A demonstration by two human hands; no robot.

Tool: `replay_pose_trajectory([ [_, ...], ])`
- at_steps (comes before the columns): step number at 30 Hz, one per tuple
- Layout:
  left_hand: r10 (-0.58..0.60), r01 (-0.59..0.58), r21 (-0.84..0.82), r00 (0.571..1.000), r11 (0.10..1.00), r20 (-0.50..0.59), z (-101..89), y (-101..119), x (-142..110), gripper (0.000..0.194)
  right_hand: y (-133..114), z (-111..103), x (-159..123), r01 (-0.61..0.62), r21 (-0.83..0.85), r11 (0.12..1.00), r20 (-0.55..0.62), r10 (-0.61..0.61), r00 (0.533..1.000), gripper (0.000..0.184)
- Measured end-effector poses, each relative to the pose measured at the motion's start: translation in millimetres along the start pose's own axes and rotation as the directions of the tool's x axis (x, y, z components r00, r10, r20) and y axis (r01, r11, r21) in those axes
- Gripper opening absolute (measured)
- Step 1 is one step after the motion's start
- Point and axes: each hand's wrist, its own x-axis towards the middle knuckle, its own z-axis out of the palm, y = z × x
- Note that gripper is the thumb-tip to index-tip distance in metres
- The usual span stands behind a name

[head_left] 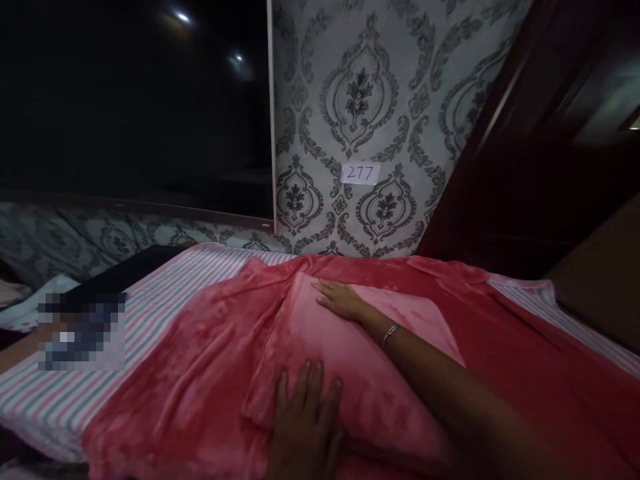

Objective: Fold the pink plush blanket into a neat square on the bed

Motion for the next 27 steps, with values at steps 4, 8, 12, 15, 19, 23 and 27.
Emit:
replay_pose_trajectory([
  [4, -0.01, 0.01, -0.012, 0.999, 1.0, -0.05, 5.7, 0, -1, 0.051, 10, 4, 16, -0.058, 0.036, 0.998, -0.011, 0.059, 0.998, 0.065],
  [8, -0.014, 0.014, -0.01, 0.998, 1.0, -0.062, 7.8, 0, -2, 0.052, 11, 8, 17, -0.057, 0.026, 0.998, -0.028, 0.058, 0.998, 0.065],
  [12, -0.013, 0.013, 0.011, 1.0, 1.0, -0.024, 3.1, 1, -1, 0.057, 4, 6, 12, -0.071, -0.003, 0.997, -0.049, 0.071, 0.996, 0.063],
  [15, 0.0, -0.001, 0.03, 1.0, 1.0, 0.023, -3.7, 2, 0, 0.058, -2, 0, 7, -0.108, -0.032, 0.994, -0.073, 0.105, 0.992, 0.063],
  [19, 0.045, -0.048, 0.04, 0.996, 0.998, 0.077, -21.6, 0, 4, 0.058, -17, -8, -5, -0.124, -0.074, 0.989, -0.123, 0.115, 0.986, 0.062],
  [23, 0.078, -0.079, 0.021, 0.994, 0.997, 0.076, -44.8, -7, 8, 0.054, -52, -1, -35, 0.095, -0.152, 0.984, -0.147, -0.118, 0.982, 0.064],
  [27, 0.002, -0.002, 0.05, 1.0, 0.999, 0.01, -52.2, -20, 10, 0.045, -85, 19, -61, 0.34, -0.171, 0.925, -0.049, -0.353, 0.934, 0.064],
])
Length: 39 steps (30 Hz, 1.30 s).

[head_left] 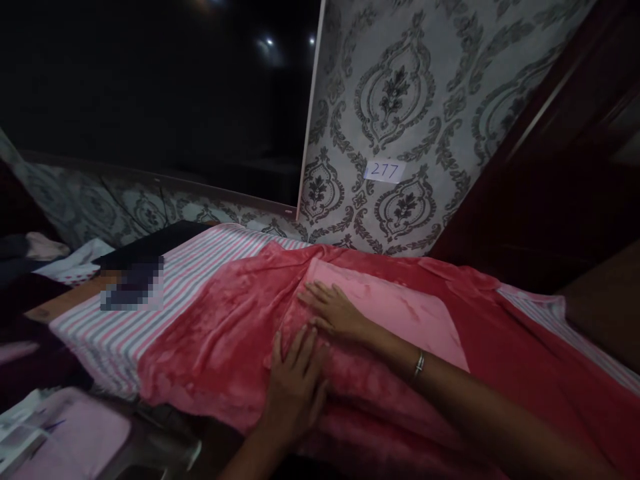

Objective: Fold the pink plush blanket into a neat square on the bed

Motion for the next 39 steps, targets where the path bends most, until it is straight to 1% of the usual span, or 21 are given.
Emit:
replay_pose_trajectory([
  [2, -0.056, 0.054, 0.047, 0.998, 0.997, 0.034, 4.1, -6, -1, 0.046, -8, 4, 2, 0.028, 0.005, 1.0, 0.031, -0.028, 0.999, 0.065],
  [4, -0.106, 0.099, 0.089, 0.992, 0.991, 0.07, 10.2, -11, -4, 0.051, -5, 5, 11, 0.006, 0.005, 1.0, 0.039, -0.006, 0.999, 0.065],
  [6, -0.135, 0.125, 0.114, 0.987, 0.986, 0.092, 15.8, -13, -8, 0.053, 5, 4, 26, -0.043, -0.001, 0.999, 0.039, 0.043, 0.998, 0.065],
  [9, -0.155, 0.142, 0.129, 0.983, 0.981, 0.1, 20.0, -13, -13, 0.054, 27, 1, 51, -0.143, -0.001, 0.99, 0.064, 0.142, 0.988, 0.063],
  [11, -0.164, 0.153, 0.115, 0.982, 0.982, 0.096, 20.1, -13, -14, 0.053, 43, 1, 66, -0.203, 0.026, 0.979, 0.096, 0.2, 0.975, 0.062],
  [14, -0.175, 0.168, 0.081, 0.981, 0.982, 0.085, 19.3, -14, -15, 0.053, 64, 4, 83, -0.263, 0.102, 0.959, 0.13, 0.249, 0.96, 0.062],
  [18, -0.181, 0.176, 0.065, 0.98, 0.982, 0.077, 22.2, -13, -16, 0.054, 87, 11, 97, -0.321, 0.164, 0.933, 0.156, 0.297, 0.942, 0.06],
  [22, -0.22, 0.219, 0.022, 0.975, 0.976, 0.042, 27.7, -11, -17, 0.051, 96, 17, 100, -0.337, 0.184, 0.923, 0.151, 0.312, 0.938, 0.06],
  [25, -0.23, 0.229, 0.019, 0.972, 0.973, 0.053, 27.6, -12, -17, 0.052, 96, 17, 99, -0.332, 0.192, 0.924, 0.139, 0.309, 0.941, 0.06],
  [28, -0.181, 0.178, 0.051, 0.98, 0.983, 0.081, 23.6, -16, -15, 0.053, 90, 13, 98, -0.34, 0.187, 0.922, 0.121, 0.322, 0.939, 0.059],
  [31, -0.129, 0.121, 0.085, 0.988, 0.989, 0.09, 20.2, -19, -13, 0.052, 79, 2, 95, -0.361, 0.18, 0.915, 0.076, 0.352, 0.933, 0.059],
  [33, -0.128, 0.12, 0.09, 0.988, 0.989, 0.089, 19.6, -20, -11, 0.051, 72, -9, 85, -0.365, 0.17, 0.915, 0.038, 0.364, 0.931, 0.06],
  [35, -0.124, 0.117, 0.083, 0.988, 0.99, 0.087, 19.5, -21, -10, 0.049, 66, -21, 65, -0.343, 0.146, 0.928, 0.008, 0.345, 0.938, 0.061],
  [36, -0.119, 0.112, 0.077, 0.989, 0.991, 0.086, 19.2, -22, -9, 0.048, 64, -26, 51, -0.329, 0.135, 0.935, 0.001, 0.332, 0.943, 0.061],
  [39, -0.103, 0.099, 0.051, 0.991, 0.994, 0.081, 17.0, -25, -5, 0.047, 63, -37, -9, -0.313, 0.136, 0.94, 0.003, 0.315, 0.949, 0.062],
])
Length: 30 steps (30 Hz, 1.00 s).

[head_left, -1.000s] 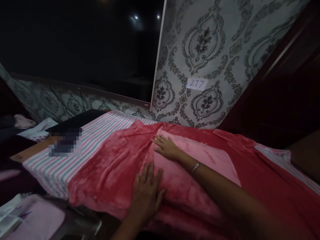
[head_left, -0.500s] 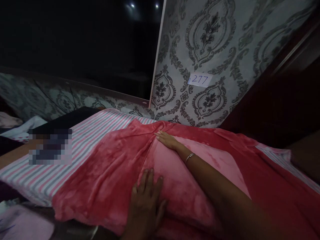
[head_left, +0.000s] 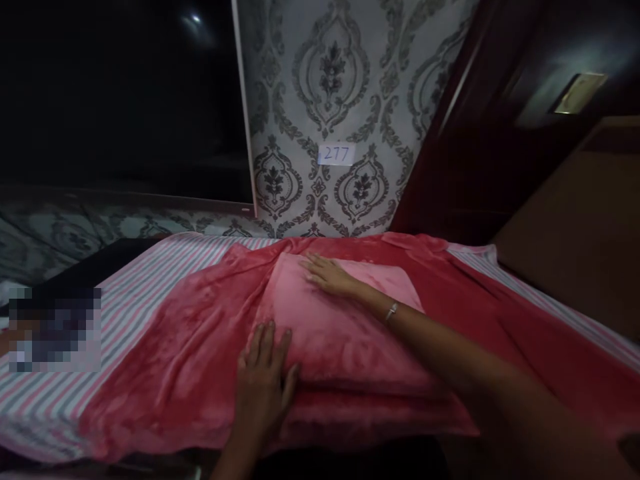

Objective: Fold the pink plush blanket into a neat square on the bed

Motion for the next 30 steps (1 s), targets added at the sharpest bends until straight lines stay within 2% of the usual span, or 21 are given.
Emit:
replay_pose_trajectory([
  [3, 0.004, -0.004, -0.01, 1.0, 1.0, -0.029, -3.9, 5, 5, 0.044, 24, -6, -65, -0.014, 0.019, 1.0, 0.001, 0.014, 1.0, 0.062],
  [6, 0.063, -0.071, -0.063, 0.991, 0.995, -0.118, -6.2, 31, 12, 0.043, 40, -6, -119, -0.021, 0.025, 0.999, -0.002, 0.021, 1.0, 0.063],
  [8, 0.183, -0.206, -0.161, 0.972, 0.965, -0.146, -5.2, 62, 18, 0.042, 42, -4, -143, -0.006, 0.043, 0.999, 0.015, 0.005, 1.0, 0.061],
  [11, 0.416, -0.42, -0.265, 0.906, 0.868, -0.075, 1.7, 110, 28, 0.047, 36, 1, -157, 0.047, 0.086, 0.995, 0.07, -0.053, 0.996, 0.057],
  [13, 0.482, -0.468, -0.251, 0.876, 0.847, -0.004, 9.8, 131, 32, 0.055, 35, 4, -156, 0.079, 0.1, 0.992, 0.087, -0.088, 0.992, 0.054],
  [15, 0.472, -0.459, -0.212, 0.882, 0.863, 0.012, 19.8, 140, 32, 0.061, 40, 7, -149, 0.099, 0.089, 0.991, 0.068, -0.105, 0.992, 0.054],
  [20, 0.432, -0.438, -0.206, 0.898, 0.875, -0.078, 39.4, 136, 22, 0.056, 76, 7, -119, 0.091, 0.007, 0.996, -0.015, -0.091, 0.996, 0.059],
  [25, 0.451, -0.447, -0.22, 0.892, 0.867, -0.035, 42.3, 134, 21, 0.055, 113, 1, -84, 0.016, 0.003, 1.0, -0.042, -0.015, 0.999, 0.059],
  [30, 0.451, -0.456, -0.222, 0.889, 0.862, -0.075, 48.3, 134, 22, 0.053, 138, -3, -63, -0.062, 0.015, 0.998, -0.017, 0.062, 0.998, 0.061],
])
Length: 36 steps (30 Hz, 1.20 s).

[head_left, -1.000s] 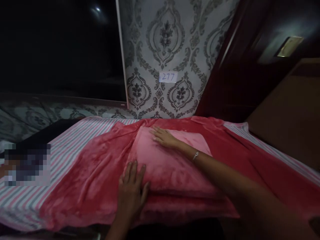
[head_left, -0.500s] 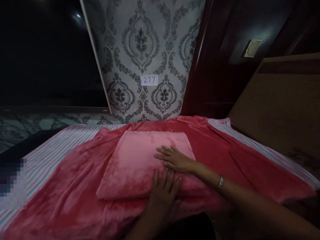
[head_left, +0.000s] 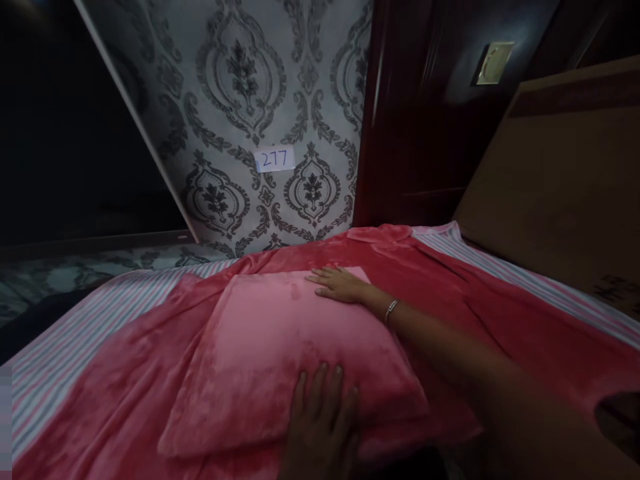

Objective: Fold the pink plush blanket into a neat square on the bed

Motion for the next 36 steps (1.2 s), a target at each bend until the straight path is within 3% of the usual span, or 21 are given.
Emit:
replay_pose_trajectory([
  [8, -0.054, 0.053, -0.014, 0.995, 0.999, -0.089, 15.9, 1, -3, 0.051, 6, 3, -2, -0.029, 0.033, 0.999, -0.06, 0.03, 0.998, 0.065],
  [12, -0.023, 0.024, 0.0, 0.999, 1.0, -0.04, 7.7, 2, -1, 0.054, 0, 3, -4, -0.017, -0.009, 1.0, -0.077, 0.016, 0.997, 0.063],
  [16, -0.043, 0.043, -0.038, 0.999, 0.998, 0.006, -3.5, 2, 2, 0.055, -6, -5, -8, -0.079, -0.064, 0.995, -0.089, 0.073, 0.993, 0.064],
  [21, -0.048, 0.05, -0.06, 0.998, 0.997, 0.035, -12.2, 4, 6, 0.055, -12, -18, -40, -0.122, -0.007, 0.992, -0.107, 0.121, 0.987, 0.061],
  [25, -0.053, 0.055, -0.069, 0.998, 0.996, 0.042, -13.4, 21, 27, 0.055, -19, -15, -77, -0.076, -0.011, 0.997, -0.126, 0.074, 0.989, 0.059],
  [30, 0.038, -0.032, -0.041, 0.987, 0.999, 0.155, 5.0, 49, 58, 0.062, -28, -2, -97, -0.004, -0.001, 1.0, -0.074, 0.004, 0.997, 0.057],
  [36, 0.083, -0.1, 0.098, 0.983, 0.99, 0.164, 31.1, 57, 48, 0.073, -9, 7, -76, -0.08, -0.051, 0.995, -0.095, 0.075, 0.993, 0.059],
])
